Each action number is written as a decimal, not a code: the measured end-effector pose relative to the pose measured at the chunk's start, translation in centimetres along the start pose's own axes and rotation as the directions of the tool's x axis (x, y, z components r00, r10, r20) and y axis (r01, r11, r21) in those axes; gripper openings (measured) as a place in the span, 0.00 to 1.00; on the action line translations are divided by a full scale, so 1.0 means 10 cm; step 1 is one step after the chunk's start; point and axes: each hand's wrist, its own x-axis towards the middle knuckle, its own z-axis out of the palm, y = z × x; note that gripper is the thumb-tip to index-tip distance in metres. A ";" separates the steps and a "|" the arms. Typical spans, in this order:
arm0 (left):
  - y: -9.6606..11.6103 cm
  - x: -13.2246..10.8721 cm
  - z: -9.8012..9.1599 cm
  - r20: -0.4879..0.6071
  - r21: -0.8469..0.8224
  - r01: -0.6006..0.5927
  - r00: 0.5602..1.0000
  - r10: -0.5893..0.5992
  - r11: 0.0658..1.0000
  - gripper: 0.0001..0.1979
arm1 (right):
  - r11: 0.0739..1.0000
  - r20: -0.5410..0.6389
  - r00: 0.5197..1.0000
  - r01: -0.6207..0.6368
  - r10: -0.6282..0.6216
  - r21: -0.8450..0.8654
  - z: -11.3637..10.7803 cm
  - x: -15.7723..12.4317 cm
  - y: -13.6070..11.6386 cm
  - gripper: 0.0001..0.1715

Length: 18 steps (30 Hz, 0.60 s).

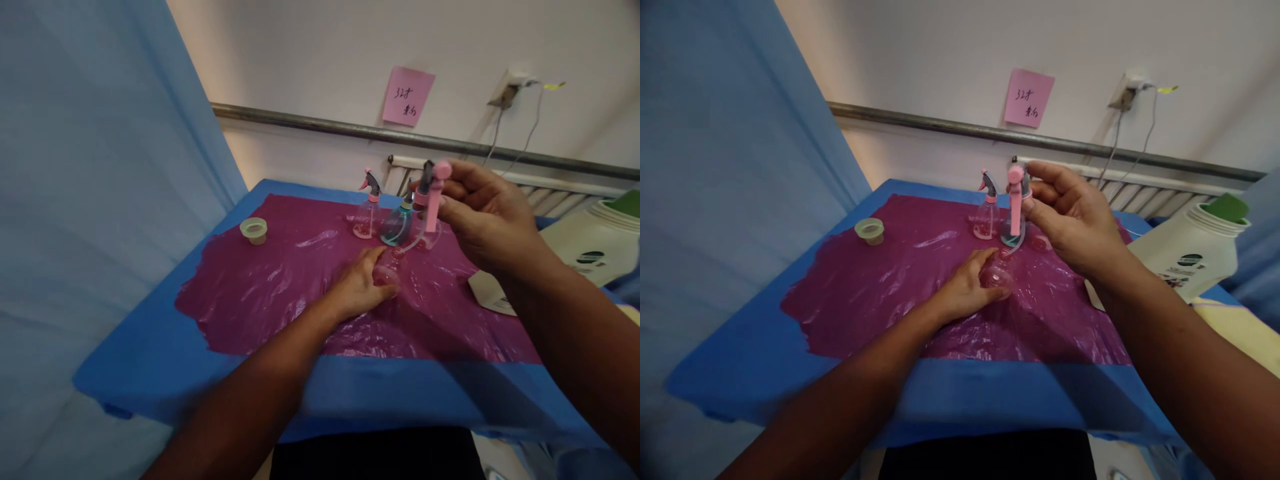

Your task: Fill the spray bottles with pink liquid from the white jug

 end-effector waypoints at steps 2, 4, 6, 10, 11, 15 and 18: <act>-0.01 0.00 0.00 0.005 0.004 0.007 1.000 -0.007 1.000 0.47 | 1.000 -0.020 1.000 0.014 -0.014 0.017 0.00 0.01 -0.02 0.28; -0.01 0.00 0.00 0.010 0.001 0.015 1.000 -0.015 1.000 0.47 | 1.000 -0.030 1.000 0.009 -0.008 0.028 -0.01 0.03 -0.06 0.27; -0.01 -0.01 0.01 0.005 -0.004 0.022 1.000 -0.022 1.000 0.47 | 0.999 -0.024 1.000 0.011 -0.010 0.036 -0.01 0.06 -0.13 0.28; 0.03 -0.02 0.02 0.004 0.007 0.025 1.000 -0.025 1.000 0.45 | 0.992 0.020 0.992 0.125 -0.126 0.026 0.10 0.15 -0.34 0.34; 0.05 -0.02 0.02 0.014 0.020 0.022 1.000 -0.023 1.000 0.45 | 0.989 0.042 0.988 0.150 -0.150 0.010 0.16 0.17 -0.39 0.34; 0.11 -0.03 0.00 0.032 0.083 0.022 0.999 -0.025 0.996 0.47 | 0.980 0.245 0.959 0.171 -0.142 -0.098 0.55 0.28 -0.43 0.30; 0.12 -0.05 0.00 0.057 0.108 0.063 0.996 -0.070 0.992 0.38 | 0.928 0.517 0.842 0.304 -0.154 -0.218 0.94 0.33 -0.26 0.21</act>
